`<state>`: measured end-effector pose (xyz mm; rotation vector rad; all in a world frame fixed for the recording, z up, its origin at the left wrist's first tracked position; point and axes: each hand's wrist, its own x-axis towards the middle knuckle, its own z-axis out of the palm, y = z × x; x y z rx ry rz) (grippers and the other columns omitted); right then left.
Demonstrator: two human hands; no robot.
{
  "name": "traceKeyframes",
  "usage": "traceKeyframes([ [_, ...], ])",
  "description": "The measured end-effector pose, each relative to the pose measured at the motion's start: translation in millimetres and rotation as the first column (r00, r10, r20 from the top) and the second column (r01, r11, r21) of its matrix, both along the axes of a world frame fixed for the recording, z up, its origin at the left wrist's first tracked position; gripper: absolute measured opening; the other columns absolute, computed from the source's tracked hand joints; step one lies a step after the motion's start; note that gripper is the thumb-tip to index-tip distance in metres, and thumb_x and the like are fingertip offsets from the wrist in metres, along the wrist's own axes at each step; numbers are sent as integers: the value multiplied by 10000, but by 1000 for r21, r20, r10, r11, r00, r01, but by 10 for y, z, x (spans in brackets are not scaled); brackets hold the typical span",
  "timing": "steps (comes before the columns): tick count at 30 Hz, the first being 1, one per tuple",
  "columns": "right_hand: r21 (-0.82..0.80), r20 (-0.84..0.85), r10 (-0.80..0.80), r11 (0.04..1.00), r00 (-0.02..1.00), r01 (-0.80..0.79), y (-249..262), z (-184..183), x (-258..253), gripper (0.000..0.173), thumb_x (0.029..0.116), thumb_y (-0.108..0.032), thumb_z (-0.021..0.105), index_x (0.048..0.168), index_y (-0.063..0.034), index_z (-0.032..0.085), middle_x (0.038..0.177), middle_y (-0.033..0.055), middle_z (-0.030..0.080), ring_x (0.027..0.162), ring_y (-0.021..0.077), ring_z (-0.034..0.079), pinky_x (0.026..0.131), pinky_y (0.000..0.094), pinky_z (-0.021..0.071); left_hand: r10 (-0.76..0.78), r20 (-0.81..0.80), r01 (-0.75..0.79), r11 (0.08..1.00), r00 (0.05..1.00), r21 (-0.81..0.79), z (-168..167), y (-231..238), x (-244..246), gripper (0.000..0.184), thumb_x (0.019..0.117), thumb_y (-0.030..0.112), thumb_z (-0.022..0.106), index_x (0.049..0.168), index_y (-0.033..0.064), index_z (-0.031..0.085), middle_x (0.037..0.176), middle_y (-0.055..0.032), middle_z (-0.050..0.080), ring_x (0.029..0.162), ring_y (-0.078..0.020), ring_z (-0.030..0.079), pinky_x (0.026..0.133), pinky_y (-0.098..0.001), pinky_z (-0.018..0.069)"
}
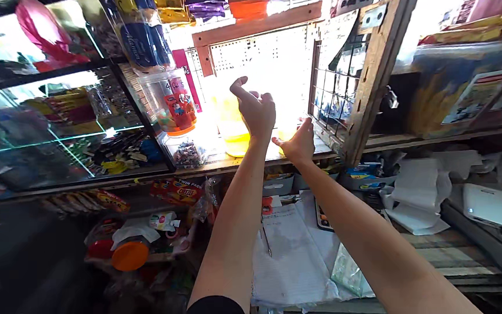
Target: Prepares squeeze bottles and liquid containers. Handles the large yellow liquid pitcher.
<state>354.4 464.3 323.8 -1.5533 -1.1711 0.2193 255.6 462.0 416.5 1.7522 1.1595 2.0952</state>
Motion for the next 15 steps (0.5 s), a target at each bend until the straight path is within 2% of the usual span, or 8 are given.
traceKeyframes([
  [2,1,-13,8,1000,1000,-8,14,-7,46,1049,694,-349,951,1508,-47,364,1437,289,464,1262,457,538,928,627,509,108,40,-108,994,993,-6,38,-2,-70,658,931,281,742,1427,16,401,862,-112,656,722,-208,656,689,-393,558],
  [3,1,-16,11,1000,1000,-11,11,-16,63,1041,692,-341,953,1501,-44,369,1436,290,462,1255,455,543,931,620,511,138,48,-137,990,989,-19,50,-3,-126,689,928,334,755,1421,13,395,833,-98,656,706,-201,658,684,-393,559],
  [6,10,-33,59,998,998,-58,11,-15,144,1061,686,-306,962,1508,-44,346,1413,289,492,1224,459,566,940,623,509,134,59,-132,990,989,-44,97,34,-371,750,925,337,757,1449,-24,360,866,-116,648,732,-194,643,715,-380,553],
  [10,82,-84,209,976,974,-202,69,-61,335,1065,674,-196,960,1506,-42,312,1213,249,646,1054,415,670,890,608,541,73,-2,-73,993,997,-90,152,130,-772,607,948,408,716,1323,-24,512,994,-144,658,854,-204,644,810,-386,528],
  [11,95,-98,265,962,959,-256,75,-64,393,1060,682,-155,948,1511,-46,297,1205,244,652,1041,396,683,888,585,555,43,-11,-44,996,999,-81,148,184,-857,570,953,415,704,1286,-15,536,997,-137,654,840,-191,636,786,-375,527],
  [13,117,-136,366,929,921,-352,78,-59,491,1033,695,-65,915,1512,-56,283,1197,235,650,1037,363,693,883,538,575,-19,-23,18,999,1000,-50,130,305,-1007,519,964,428,685,1236,5,554,894,-88,609,684,-143,576,647,-336,507],
  [15,128,-168,427,903,889,-410,88,-55,540,982,715,1,860,1509,-51,284,1205,230,661,1049,348,697,883,528,583,-78,-33,77,996,996,-35,122,378,-1140,467,983,419,667,1221,32,558,855,-55,594,606,-109,544,569,-299,498],
])
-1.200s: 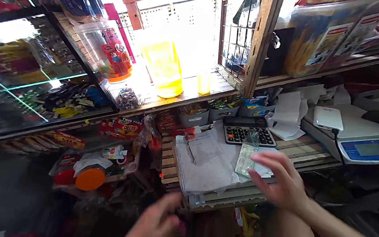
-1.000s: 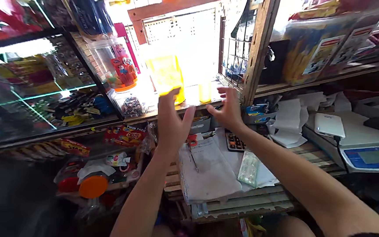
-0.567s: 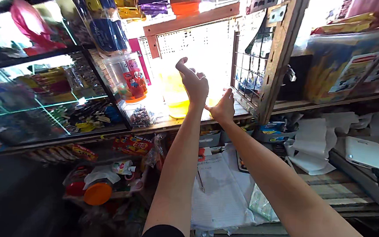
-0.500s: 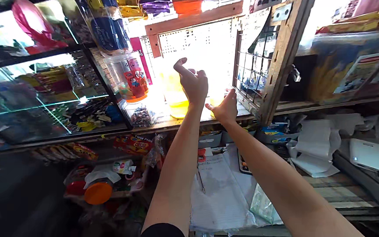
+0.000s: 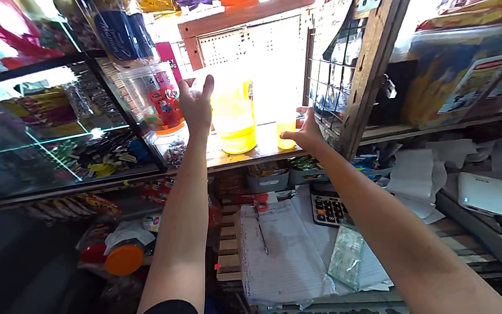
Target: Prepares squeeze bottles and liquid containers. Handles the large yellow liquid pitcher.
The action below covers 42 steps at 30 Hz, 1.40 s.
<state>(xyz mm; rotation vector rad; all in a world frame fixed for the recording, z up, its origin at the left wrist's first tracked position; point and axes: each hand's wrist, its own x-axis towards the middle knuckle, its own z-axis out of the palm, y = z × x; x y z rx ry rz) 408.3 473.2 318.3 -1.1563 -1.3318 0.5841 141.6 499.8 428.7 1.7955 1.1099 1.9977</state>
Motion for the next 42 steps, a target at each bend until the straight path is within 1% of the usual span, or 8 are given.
traceKeyframes([
  [3,-24,27,23,999,999,-22,23,-12,-13,925,741,-61,857,1488,-41,313,1283,217,610,1088,338,670,902,529,567,16,-72,-16,1000,997,11,-6,31,-119,459,1017,435,606,1269,53,575,922,-68,619,645,-123,574,598,-306,516],
  [6,-22,107,-68,997,992,71,36,-22,-67,850,773,-294,914,1410,5,438,1251,247,625,1099,360,661,946,560,534,225,-279,-220,974,934,50,0,-112,-115,566,1044,400,566,1411,-27,510,1232,-228,632,1024,-274,661,901,-416,543],
  [8,-1,115,-110,994,987,111,31,-22,-80,758,775,-309,912,1342,12,527,1190,245,659,1073,366,671,940,580,527,386,-438,-382,919,812,102,-20,-374,-52,705,1008,339,630,1538,-36,357,1480,-323,436,1360,-451,448,1126,-531,384],
  [10,35,66,-47,998,997,45,-45,-33,-90,698,779,-271,907,1318,-2,554,1182,209,674,1051,320,686,927,543,550,511,-439,-430,860,739,276,-110,-641,51,740,934,272,702,1543,-9,386,1467,-347,420,1344,-534,389,1084,-600,356],
  [14,114,-98,281,956,955,-270,-590,-83,-172,561,834,-170,835,1316,-62,570,1143,85,711,1015,168,716,876,366,616,-182,-349,171,983,919,-61,-349,-1016,337,644,984,281,641,1530,45,393,1431,-175,542,1334,-282,499,1075,-448,439],
  [18,75,-67,516,856,854,-512,-1344,-155,-250,472,817,-142,789,1262,-88,640,1070,50,742,946,152,727,822,339,627,-856,-39,777,486,515,-400,-484,-1140,532,797,992,349,601,1621,108,175,1416,-143,556,1246,-208,595,1048,-404,509],
  [22,56,-124,690,722,713,-690,-1813,-314,-246,510,786,-241,848,1237,-104,654,1104,32,746,1023,144,717,915,328,602,-976,93,920,151,196,-361,-555,-1474,719,767,910,250,705,1545,108,300,1122,-47,713,1025,-150,698,927,-337,586],
  [42,-23,-189,18,999,982,-23,-2188,-432,-728,392,606,-1,853,938,-86,663,764,18,701,679,107,692,623,319,605,-825,-82,784,559,559,-272,-804,-2111,913,616,929,80,659,1490,14,413,1096,-96,666,986,-126,662,890,-293,562],
])
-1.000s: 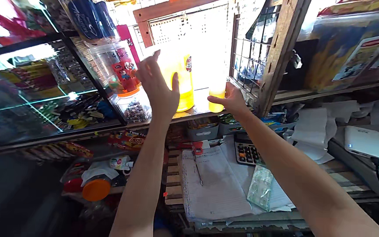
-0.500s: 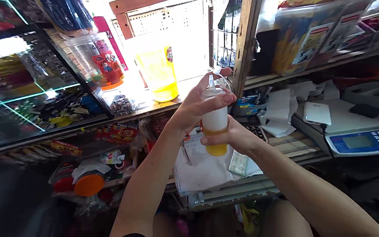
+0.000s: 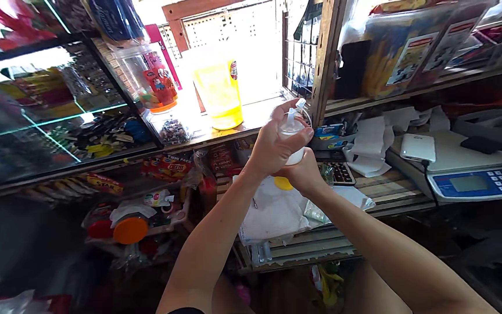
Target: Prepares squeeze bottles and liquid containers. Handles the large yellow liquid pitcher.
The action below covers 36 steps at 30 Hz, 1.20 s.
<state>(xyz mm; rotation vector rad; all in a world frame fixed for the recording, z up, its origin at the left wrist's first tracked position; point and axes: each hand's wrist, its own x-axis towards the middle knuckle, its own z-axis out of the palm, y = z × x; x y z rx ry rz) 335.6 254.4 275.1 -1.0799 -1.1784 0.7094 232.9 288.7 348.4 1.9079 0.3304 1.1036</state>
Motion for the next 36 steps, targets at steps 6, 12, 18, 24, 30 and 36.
traceKeyframes([
  [6,46,161,-238,971,958,233,154,-214,-48,253,784,-195,758,980,-71,659,773,38,644,711,151,635,638,433,519,482,-13,-472,863,876,177,-351,-6,144,589,957,267,704,1470,87,478,1165,-132,670,1107,-273,628,1020,-531,468],
  [12,54,246,-298,954,922,294,277,-409,-16,340,950,-236,681,1149,39,648,940,184,696,866,301,687,775,545,547,655,5,-652,752,756,101,-570,-119,303,891,942,460,711,1602,50,277,1407,-246,539,1287,-383,519,1098,-560,398],
  [18,118,27,-182,977,983,178,547,-854,276,530,837,-294,803,1247,-25,604,1010,151,678,889,237,665,743,451,566,496,-74,-488,867,865,100,-645,-558,134,1126,895,481,747,1657,109,6,1623,-192,301,1475,-372,296,1169,-631,257],
  [24,-52,102,-158,985,982,164,12,-315,293,527,626,-158,876,1086,-35,651,879,78,692,781,180,681,702,430,577,271,83,-281,945,959,168,-446,-680,-359,814,928,306,724,1579,78,294,1450,-88,534,1323,-189,519,1071,-407,478],
  [30,-33,17,580,815,815,-579,-407,-269,121,421,664,-110,844,1045,-74,668,916,13,732,850,124,717,789,312,617,-427,-17,425,904,904,-53,-254,123,-519,1170,880,501,726,1616,89,-85,1612,-159,371,1444,-269,435,1146,-444,427],
  [36,3,57,814,579,579,-815,-498,-294,1,442,728,-174,852,1108,-98,640,990,-42,724,933,83,702,853,277,597,-768,31,769,639,640,-32,-279,-81,-304,1336,677,618,829,1646,89,78,1475,-163,553,1302,-238,573,1083,-373,477],
])
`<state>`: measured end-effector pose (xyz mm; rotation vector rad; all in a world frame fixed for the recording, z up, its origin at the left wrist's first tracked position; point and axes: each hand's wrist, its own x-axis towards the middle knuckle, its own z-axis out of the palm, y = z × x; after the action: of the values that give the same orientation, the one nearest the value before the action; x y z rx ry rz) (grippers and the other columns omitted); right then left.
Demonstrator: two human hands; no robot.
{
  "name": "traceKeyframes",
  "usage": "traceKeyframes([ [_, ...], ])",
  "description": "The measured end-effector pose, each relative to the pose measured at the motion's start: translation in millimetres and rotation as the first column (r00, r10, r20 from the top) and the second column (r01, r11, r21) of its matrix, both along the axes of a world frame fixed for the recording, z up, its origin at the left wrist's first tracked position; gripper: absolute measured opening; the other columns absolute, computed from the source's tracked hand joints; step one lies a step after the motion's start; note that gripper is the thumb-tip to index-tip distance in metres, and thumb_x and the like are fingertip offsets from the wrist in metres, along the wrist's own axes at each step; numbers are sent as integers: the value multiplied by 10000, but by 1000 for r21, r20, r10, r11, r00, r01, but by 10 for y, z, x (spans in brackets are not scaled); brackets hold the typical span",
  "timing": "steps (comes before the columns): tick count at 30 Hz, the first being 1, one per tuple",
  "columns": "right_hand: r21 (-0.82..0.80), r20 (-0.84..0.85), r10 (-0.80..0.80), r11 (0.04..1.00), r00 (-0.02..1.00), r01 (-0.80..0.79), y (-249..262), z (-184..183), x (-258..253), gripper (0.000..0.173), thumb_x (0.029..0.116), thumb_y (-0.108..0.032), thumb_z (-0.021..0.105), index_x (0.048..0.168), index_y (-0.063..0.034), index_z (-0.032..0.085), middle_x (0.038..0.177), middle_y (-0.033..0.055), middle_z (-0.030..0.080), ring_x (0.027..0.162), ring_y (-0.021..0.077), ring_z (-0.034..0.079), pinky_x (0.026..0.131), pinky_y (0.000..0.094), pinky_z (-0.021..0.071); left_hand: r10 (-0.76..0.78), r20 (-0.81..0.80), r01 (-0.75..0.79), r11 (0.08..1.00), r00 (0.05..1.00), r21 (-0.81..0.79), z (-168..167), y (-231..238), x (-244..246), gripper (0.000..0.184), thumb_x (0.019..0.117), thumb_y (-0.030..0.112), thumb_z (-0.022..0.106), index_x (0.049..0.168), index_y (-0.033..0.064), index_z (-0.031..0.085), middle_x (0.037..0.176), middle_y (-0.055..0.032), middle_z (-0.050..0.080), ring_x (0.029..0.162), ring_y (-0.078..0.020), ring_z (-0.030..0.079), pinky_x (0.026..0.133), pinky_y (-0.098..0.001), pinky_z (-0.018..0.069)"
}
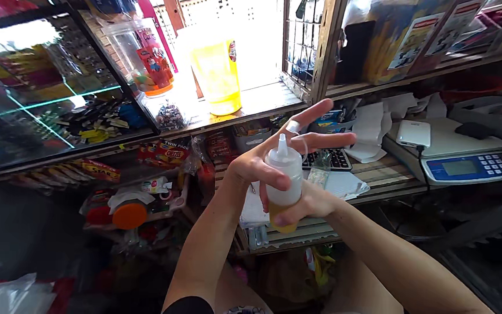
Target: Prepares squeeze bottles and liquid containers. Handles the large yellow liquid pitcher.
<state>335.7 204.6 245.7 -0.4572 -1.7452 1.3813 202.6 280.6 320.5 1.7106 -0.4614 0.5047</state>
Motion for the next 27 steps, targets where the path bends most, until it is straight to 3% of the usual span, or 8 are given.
traceKeyframes([
  [3,-59,24,-150,987,988,151,-42,53,38,378,705,-143,836,1047,-115,679,945,-46,729,896,69,700,826,261,593,137,21,-134,985,990,-106,14,-97,-8,931,778,320,842,1523,7,379,1118,-86,715,1083,-199,680,1014,-382,540],
  [5,-82,44,-316,944,948,319,-59,74,53,342,666,-123,823,985,-114,701,891,-35,736,843,69,710,787,263,604,340,-37,-342,934,940,-102,63,-214,-69,755,807,205,799,1452,26,448,1051,-38,678,1014,-153,668,927,-330,568],
  [7,-128,47,-441,887,896,443,-48,77,76,354,636,-107,821,968,-109,698,861,-10,741,800,90,719,744,284,615,508,-103,-511,859,855,-10,86,-311,-157,846,858,285,759,1558,73,333,1200,-49,614,1058,-149,627,886,-304,566],
  [11,-147,66,-583,797,810,585,18,66,181,466,589,-88,839,1024,-93,674,872,25,735,787,129,723,717,307,623,677,-129,-663,736,724,139,74,-416,-402,889,971,542,598,1645,173,151,1505,-57,514,1322,-193,539,1061,-381,493],
  [15,-149,44,-529,835,847,530,51,41,185,454,609,-96,859,1023,-82,673,894,43,731,809,146,723,743,307,623,658,-8,-658,751,753,-63,9,-229,-479,714,966,394,683,1548,148,349,1137,26,598,1081,-115,599,1028,-346,499],
  [19,-147,31,-367,919,930,367,35,34,36,401,655,-82,843,1021,-84,680,904,14,733,833,115,719,776,287,617,390,-50,-388,920,919,50,12,24,-381,960,964,401,672,1609,34,64,1536,-150,456,1361,-238,517,1100,-401,476],
  [22,-128,30,-265,955,964,267,69,30,7,375,705,-108,857,1033,-82,677,918,0,728,857,96,711,806,273,607,220,-93,-222,975,971,-12,41,112,-323,970,942,375,706,1607,52,79,1420,-148,574,1270,-224,595,1052,-384,512],
  [27,-114,31,-462,879,886,462,191,68,4,439,690,-212,917,1047,-90,694,889,15,733,806,112,713,753,290,620,618,-182,-623,781,765,37,221,-7,-241,753,865,147,741,1515,53,372,1175,-74,627,1046,-154,650,912,-329,578],
])
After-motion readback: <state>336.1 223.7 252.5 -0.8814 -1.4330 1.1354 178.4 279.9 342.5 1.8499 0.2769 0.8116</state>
